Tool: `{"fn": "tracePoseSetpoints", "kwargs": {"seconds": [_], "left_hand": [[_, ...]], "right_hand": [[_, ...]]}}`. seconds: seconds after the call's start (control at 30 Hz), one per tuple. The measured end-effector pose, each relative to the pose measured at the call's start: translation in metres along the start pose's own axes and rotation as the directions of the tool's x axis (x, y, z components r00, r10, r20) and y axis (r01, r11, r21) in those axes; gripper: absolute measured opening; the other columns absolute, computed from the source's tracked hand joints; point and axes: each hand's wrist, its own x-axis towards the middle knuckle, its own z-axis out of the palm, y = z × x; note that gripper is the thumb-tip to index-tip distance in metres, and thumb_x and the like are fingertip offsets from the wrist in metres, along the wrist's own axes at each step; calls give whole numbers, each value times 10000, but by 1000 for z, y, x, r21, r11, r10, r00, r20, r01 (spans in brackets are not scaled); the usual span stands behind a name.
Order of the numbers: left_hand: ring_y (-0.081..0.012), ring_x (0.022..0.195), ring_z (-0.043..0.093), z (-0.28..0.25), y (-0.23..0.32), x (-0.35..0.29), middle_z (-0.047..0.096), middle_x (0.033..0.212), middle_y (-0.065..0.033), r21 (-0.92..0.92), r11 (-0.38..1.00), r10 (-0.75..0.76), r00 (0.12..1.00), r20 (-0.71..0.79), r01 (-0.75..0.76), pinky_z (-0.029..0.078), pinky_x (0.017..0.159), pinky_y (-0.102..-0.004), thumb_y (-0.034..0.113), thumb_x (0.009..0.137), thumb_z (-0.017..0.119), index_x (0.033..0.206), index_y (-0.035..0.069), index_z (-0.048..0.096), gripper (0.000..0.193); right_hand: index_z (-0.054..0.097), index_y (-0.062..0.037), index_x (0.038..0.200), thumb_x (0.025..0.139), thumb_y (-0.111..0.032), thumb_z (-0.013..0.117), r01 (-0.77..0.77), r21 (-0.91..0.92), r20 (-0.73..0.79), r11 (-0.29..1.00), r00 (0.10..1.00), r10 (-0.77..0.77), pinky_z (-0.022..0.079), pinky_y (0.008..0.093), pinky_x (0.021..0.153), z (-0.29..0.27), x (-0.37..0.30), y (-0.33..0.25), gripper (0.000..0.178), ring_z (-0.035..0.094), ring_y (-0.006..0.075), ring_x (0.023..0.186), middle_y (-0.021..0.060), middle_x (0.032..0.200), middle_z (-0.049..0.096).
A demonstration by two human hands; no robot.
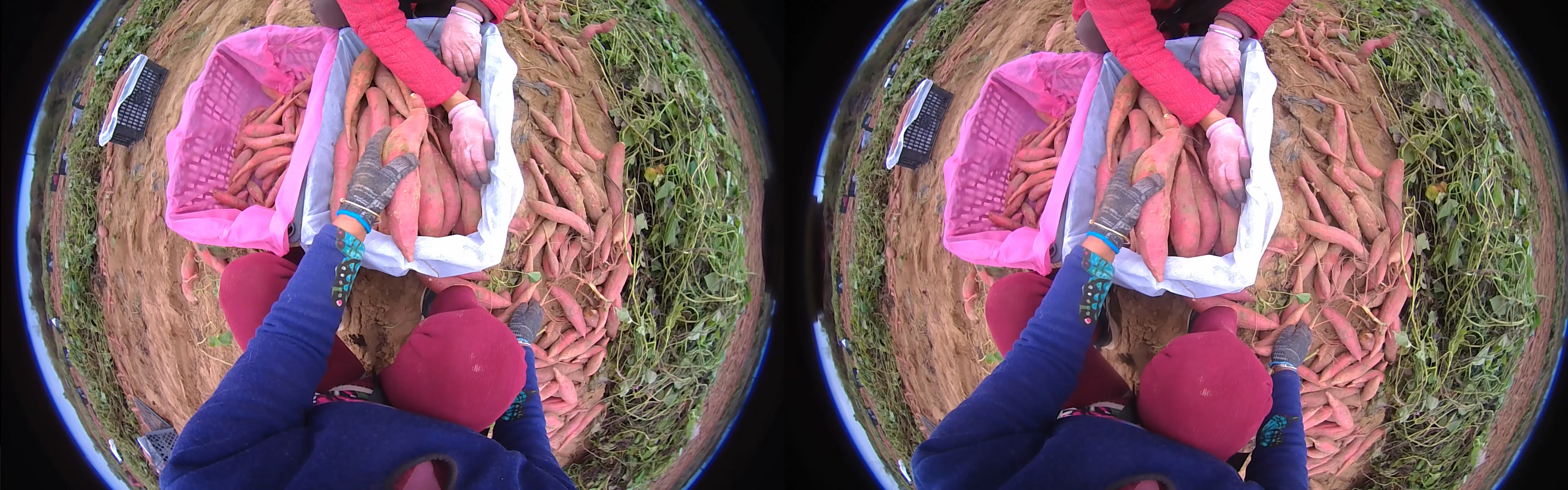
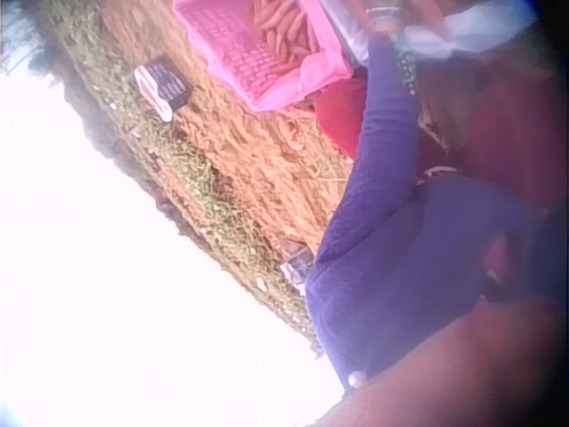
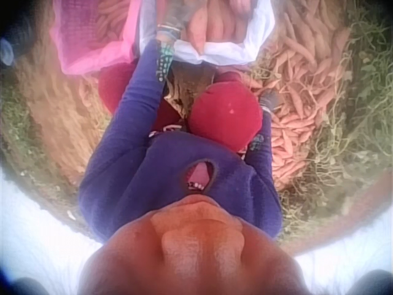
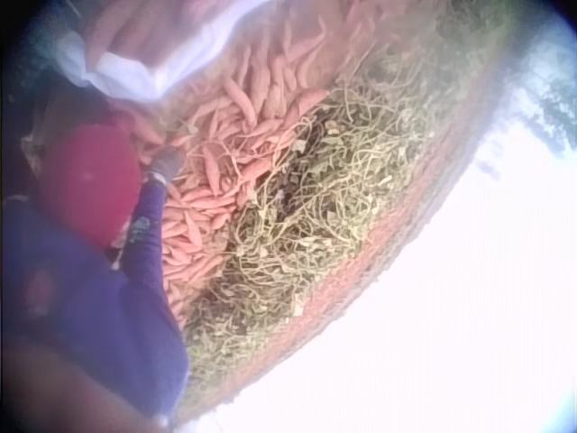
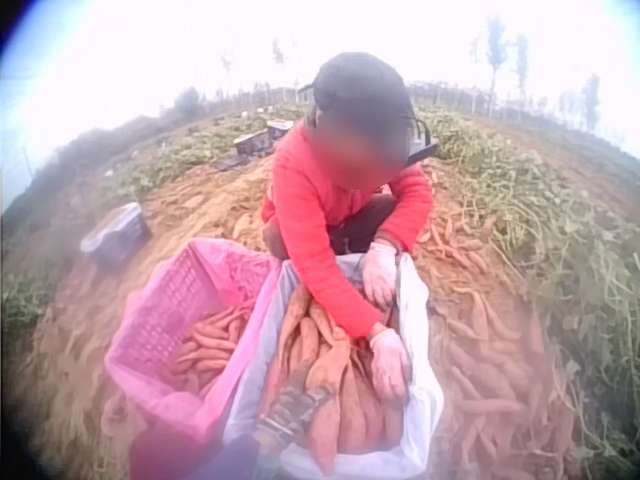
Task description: The person squats in a field and repeatedly picks up harvested sweet potatoes from the ground, placing them into a white-lined crate. Another person nearby also sorts sweet potatoes into a pink basket.
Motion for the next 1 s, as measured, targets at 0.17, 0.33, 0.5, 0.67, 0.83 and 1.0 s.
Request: {"fn": "tracePoseSetpoints", "kwargs": {"seconds": [0.17,0.33,0.5,0.67,0.83,1.0], "left_hand": [[-285,1125,565,1,1,0,564,1228,-215,-27,999,-21,1000,-2,21,456,949,-322,258,806,743,1375,-36,389,732],[-279,1136,558,0,8,-1,556,1245,-213,-54,998,-9,1000,-2,9,451,957,-320,259,804,745,1378,-32,390,736],[-298,1176,539,7,27,8,537,1275,-227,23,1000,-10,1000,26,9,437,981,-340,300,805,730,1382,-33,383,752],[-305,1136,561,39,48,51,568,1208,-241,247,968,46,998,-31,-37,437,970,-350,339,808,718,1364,-32,411,735],[-391,1076,569,55,40,78,602,1148,-241,738,644,18,969,248,-201,437,949,-417,395,803,663,1229,-6,547,597],[-380,1084,564,61,12,100,553,1200,-256,519,832,240,971,-15,-198,431,958,-447,295,836,601,1155,-1,556,438]], "right_hand": [[612,43,1068,867,-231,533,2,0,-11,1000,1000,-2,455,472,857,1,0,0,348,596,418,940,270,973,629],[622,34,1002,872,-236,524,-2,24,-41,1000,999,3,461,479,820,2,-1,-1,315,601,419,895,261,922,632],[626,26,974,872,-238,522,12,17,-43,1000,999,-12,460,485,798,3,0,0,302,601,417,869,255,898,631],[631,20,938,867,-238,524,19,23,-68,1000,998,-18,461,478,785,4,0,0,288,600,406,857,240,869,634],[633,12,911,859,-241,532,20,31,-46,999,999,-18,458,471,767,2,-1,1,277,591,398,836,222,843,633],[626,0,930,855,-243,535,67,25,-93,997,994,-64,442,472,789,5,-3,2,270,581,389,867,207,854,629]]}}
